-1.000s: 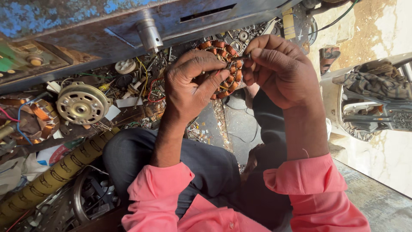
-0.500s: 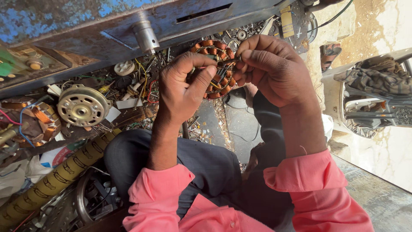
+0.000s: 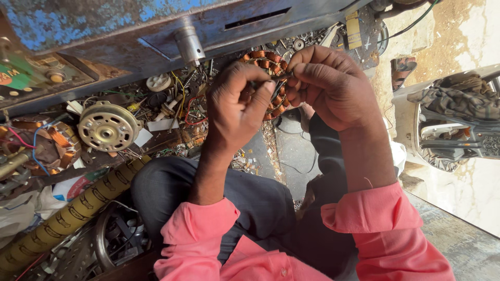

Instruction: The person handles a circular stator with copper windings, inserting small metal pieces into the center and adjusting wires by hand.

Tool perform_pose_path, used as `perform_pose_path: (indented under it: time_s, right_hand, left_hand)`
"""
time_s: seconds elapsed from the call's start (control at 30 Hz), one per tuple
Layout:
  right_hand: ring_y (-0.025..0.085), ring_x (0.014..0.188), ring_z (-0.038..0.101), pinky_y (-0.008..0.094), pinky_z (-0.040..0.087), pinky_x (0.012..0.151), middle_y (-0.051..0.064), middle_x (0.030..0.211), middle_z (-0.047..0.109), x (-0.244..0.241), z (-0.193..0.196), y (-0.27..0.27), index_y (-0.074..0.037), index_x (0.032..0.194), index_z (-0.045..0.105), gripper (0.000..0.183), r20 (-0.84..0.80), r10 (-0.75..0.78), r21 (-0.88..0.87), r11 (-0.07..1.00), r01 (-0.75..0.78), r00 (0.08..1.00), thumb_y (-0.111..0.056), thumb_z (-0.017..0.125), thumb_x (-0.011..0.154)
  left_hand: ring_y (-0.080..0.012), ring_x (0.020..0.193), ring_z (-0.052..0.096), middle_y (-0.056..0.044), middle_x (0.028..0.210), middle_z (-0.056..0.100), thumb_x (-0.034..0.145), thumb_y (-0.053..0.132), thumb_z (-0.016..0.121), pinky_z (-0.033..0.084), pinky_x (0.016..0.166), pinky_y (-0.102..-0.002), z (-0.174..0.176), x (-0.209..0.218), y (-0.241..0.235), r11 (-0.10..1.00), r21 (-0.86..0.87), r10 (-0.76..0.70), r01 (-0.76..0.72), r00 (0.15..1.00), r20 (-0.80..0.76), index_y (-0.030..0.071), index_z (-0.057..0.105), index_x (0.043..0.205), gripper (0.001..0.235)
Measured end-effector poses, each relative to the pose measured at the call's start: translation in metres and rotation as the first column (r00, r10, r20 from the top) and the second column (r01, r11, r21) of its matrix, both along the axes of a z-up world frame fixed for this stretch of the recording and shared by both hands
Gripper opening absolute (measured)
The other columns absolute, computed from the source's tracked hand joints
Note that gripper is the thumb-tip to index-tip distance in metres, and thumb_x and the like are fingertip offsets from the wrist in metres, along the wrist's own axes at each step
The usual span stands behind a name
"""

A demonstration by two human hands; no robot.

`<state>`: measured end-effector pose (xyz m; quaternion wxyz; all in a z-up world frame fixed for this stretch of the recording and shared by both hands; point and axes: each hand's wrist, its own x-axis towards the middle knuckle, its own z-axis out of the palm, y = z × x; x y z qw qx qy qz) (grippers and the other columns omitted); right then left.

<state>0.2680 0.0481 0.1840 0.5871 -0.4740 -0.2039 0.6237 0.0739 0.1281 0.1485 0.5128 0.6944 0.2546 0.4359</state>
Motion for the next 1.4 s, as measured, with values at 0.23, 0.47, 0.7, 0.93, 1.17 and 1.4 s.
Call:
perform_pose_path:
  time_s: [0.23, 0.47, 0.7, 0.93, 1.17, 1.4]
  right_hand:
    - [0.016, 0.075, 0.067, 0.031, 0.055, 0.071, 0.007, 0.084, 0.068, -0.010, -0.010, 0.008, 0.001, 0.102, 0.067, 0.013, 0.204, -0.013, 0.015, 1.000, 0.010, 0.979, -0.012, 0.064, 0.101]
    - [0.008, 0.070, 0.061, 0.025, 0.050, 0.064, 0.000, 0.083, 0.066, -0.030, 0.000, 0.012, -0.003, 0.099, 0.067, 0.012, 0.356, -0.015, -0.018, 1.000, 0.024, 0.934, -0.014, 0.065, 0.096]
    - [0.008, 0.069, 0.062, 0.024, 0.053, 0.062, 0.001, 0.084, 0.068, -0.026, -0.021, 0.012, -0.002, 0.099, 0.068, 0.010, 0.357, -0.041, -0.015, 0.999, 0.049, 0.933, -0.010, 0.063, 0.094]
    - [0.011, 0.076, 0.068, 0.026, 0.057, 0.068, 0.005, 0.090, 0.071, -0.030, -0.019, 0.013, 0.000, 0.104, 0.068, 0.015, 0.457, -0.035, 0.029, 0.999, 0.025, 0.889, -0.012, 0.062, 0.097]
    - [0.021, 0.086, 0.067, 0.033, 0.055, 0.072, 0.009, 0.093, 0.067, -0.035, 0.021, 0.003, -0.005, 0.107, 0.073, 0.017, 0.870, -0.187, 0.293, 0.941, -0.172, 0.456, -0.019, 0.074, 0.099]
    - [0.027, 0.082, 0.068, 0.038, 0.055, 0.071, 0.010, 0.093, 0.062, -0.040, 0.025, 0.000, -0.010, 0.113, 0.073, 0.018, 0.904, -0.162, 0.226, 0.967, -0.120, 0.397, -0.019, 0.072, 0.098]
  left_hand:
    - [-0.0020, 0.073, 0.048, 0.006, 0.084, 0.053, 0.107, 0.012, 0.063, 0.040, 0.062, -0.021, -0.014, -0.007, 0.001, 0.892, -0.408, -0.164, 0.196, 0.980, 0.113, 0.004, 0.062, 0.113, 0.009]
    - [-0.0050, 0.065, 0.064, -0.002, 0.077, 0.064, 0.103, 0.008, 0.059, 0.062, 0.056, -0.025, 0.001, -0.007, 0.006, 0.843, -0.492, -0.215, 0.220, 0.974, 0.066, 0.002, 0.064, 0.109, 0.009]
    - [-0.0075, 0.061, 0.063, -0.003, 0.077, 0.067, 0.092, 0.003, 0.070, 0.057, 0.049, -0.025, -0.011, -0.010, 0.014, 0.798, -0.587, -0.174, 0.137, 0.985, -0.007, 0.000, 0.068, 0.097, 0.006]
    - [-0.0085, 0.065, 0.068, -0.002, 0.081, 0.071, 0.089, 0.005, 0.072, 0.061, 0.054, -0.026, -0.008, -0.015, 0.015, 0.826, -0.551, -0.181, 0.119, 0.982, -0.060, 0.001, 0.072, 0.098, 0.010]
    - [-0.0106, 0.076, 0.063, -0.006, 0.087, 0.069, 0.091, 0.003, 0.073, 0.053, 0.067, -0.025, -0.025, -0.018, 0.018, 0.983, -0.166, -0.109, 0.080, 0.978, -0.178, -0.001, 0.073, 0.101, 0.011]
    - [-0.0042, 0.077, 0.062, 0.002, 0.094, 0.071, 0.084, 0.005, 0.075, 0.053, 0.068, -0.021, -0.033, -0.012, 0.013, 0.925, -0.365, -0.095, 0.101, 0.995, 0.036, 0.007, 0.071, 0.105, 0.021]
